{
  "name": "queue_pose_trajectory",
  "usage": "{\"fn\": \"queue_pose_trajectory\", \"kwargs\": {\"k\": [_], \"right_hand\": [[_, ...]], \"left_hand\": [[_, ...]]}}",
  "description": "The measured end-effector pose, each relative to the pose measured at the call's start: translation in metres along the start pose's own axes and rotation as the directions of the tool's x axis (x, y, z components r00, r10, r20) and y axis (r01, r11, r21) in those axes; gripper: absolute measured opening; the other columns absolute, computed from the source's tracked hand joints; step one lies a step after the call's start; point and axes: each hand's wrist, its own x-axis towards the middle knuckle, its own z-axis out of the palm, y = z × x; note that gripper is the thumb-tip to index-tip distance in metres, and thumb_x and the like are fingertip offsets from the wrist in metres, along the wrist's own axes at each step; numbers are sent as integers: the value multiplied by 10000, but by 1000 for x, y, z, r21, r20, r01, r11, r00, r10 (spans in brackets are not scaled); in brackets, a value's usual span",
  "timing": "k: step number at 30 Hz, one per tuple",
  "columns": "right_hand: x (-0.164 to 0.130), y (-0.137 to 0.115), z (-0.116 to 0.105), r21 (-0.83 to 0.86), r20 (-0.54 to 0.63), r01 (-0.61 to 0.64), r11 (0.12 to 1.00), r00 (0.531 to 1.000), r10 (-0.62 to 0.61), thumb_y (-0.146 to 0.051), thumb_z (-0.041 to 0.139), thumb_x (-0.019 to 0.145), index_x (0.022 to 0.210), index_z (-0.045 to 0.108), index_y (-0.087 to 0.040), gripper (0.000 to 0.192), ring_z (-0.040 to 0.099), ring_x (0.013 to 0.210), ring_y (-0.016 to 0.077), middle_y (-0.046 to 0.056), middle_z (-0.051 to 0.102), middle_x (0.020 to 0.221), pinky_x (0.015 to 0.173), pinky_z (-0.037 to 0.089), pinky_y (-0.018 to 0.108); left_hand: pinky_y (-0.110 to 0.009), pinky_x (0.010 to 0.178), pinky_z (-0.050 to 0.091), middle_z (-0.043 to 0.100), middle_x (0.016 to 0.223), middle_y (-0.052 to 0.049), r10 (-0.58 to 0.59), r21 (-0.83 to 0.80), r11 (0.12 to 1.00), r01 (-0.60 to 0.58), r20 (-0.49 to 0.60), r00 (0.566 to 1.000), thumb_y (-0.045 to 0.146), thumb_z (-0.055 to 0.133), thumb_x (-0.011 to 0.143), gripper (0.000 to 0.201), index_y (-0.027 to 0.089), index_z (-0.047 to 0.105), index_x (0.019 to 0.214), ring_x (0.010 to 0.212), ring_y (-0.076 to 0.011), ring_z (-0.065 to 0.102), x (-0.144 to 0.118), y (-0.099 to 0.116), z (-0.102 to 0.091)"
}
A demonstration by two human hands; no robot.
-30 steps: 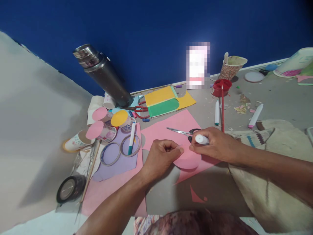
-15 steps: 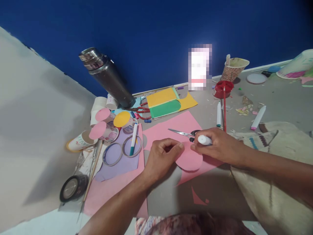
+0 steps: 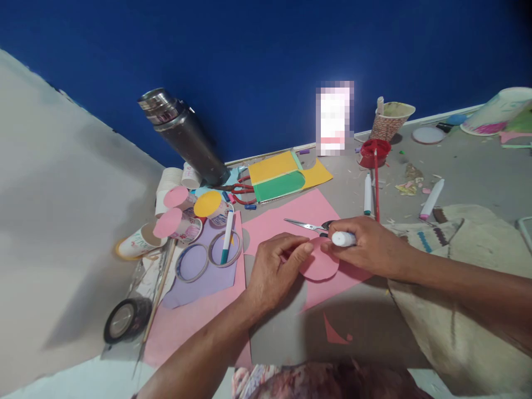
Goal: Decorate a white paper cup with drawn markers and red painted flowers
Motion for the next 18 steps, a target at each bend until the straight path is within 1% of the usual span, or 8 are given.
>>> {"fn": "queue_pose_trajectory", "kwargs": {"k": [2,3,6,8,10,13,15,18], "right_hand": [[-1,-1,-1,8,-2,9,1000,1000,-9,-566,569,821,602,443,-238,415,430,602,154,-8,472,596,602,297,323],[-1,-1,-1,15,-5,10,1000,1000,-10,-582,570,828,601,438,-238,433,423,599,152,-10,468,594,599,296,322],[-3,-1,0,45,-4,8,999,1000,-8,-647,595,841,622,472,-232,485,420,606,149,-12,492,608,594,304,314],[-4,1,1,67,-2,16,998,1000,-16,-676,609,845,651,528,-226,497,431,615,151,-11,515,625,591,312,309],[-3,3,2,74,-8,36,997,999,-35,-671,610,856,661,562,-221,493,438,617,152,-10,515,627,586,312,307],[0,8,2,43,-37,68,997,997,-67,-590,612,874,637,546,-221,444,446,618,152,-10,517,616,591,316,306],[2,12,3,13,-70,73,997,995,-72,-526,619,876,640,549,-222,391,472,624,156,-6,551,620,602,327,306],[2,16,3,-11,-136,75,997,988,-75,-474,632,874,674,602,-222,323,521,646,166,10,628,657,618,347,305]], "left_hand": [[-274,687,437,762,826,-32,-42,27,999,41,14,999,346,693,904,208,175,799,850,752,-163,628,0,1,1],[-269,646,402,715,749,-12,-69,52,996,68,9,998,328,695,888,205,172,767,777,698,-147,585,0,1,1],[-287,549,236,400,532,48,-118,116,986,118,-5,993,326,652,903,427,181,507,529,561,-103,347,0,-5,3],[-299,549,204,318,532,52,-97,139,986,97,-3,995,352,633,928,495,185,431,509,564,-102,284,0,-9,2],[-292,560,241,380,542,43,-57,153,986,59,-17,998,357,631,940,472,179,494,525,575,-107,324,0,-11,2],[-281,576,312,550,574,17,-51,158,986,54,-27,998,382,637,955,392,173,688,628,592,-126,440,0,-9,3],[-277,600,366,677,653,-6,-54,169,984,56,-20,998,414,647,962,327,179,805,797,626,-145,522,-1,-7,4],[-279,670,427,811,856,-42,-19,233,972,27,-39,999,401,657,959,281,211,853,1031,715,-171,623,-1,-5,5]]}}
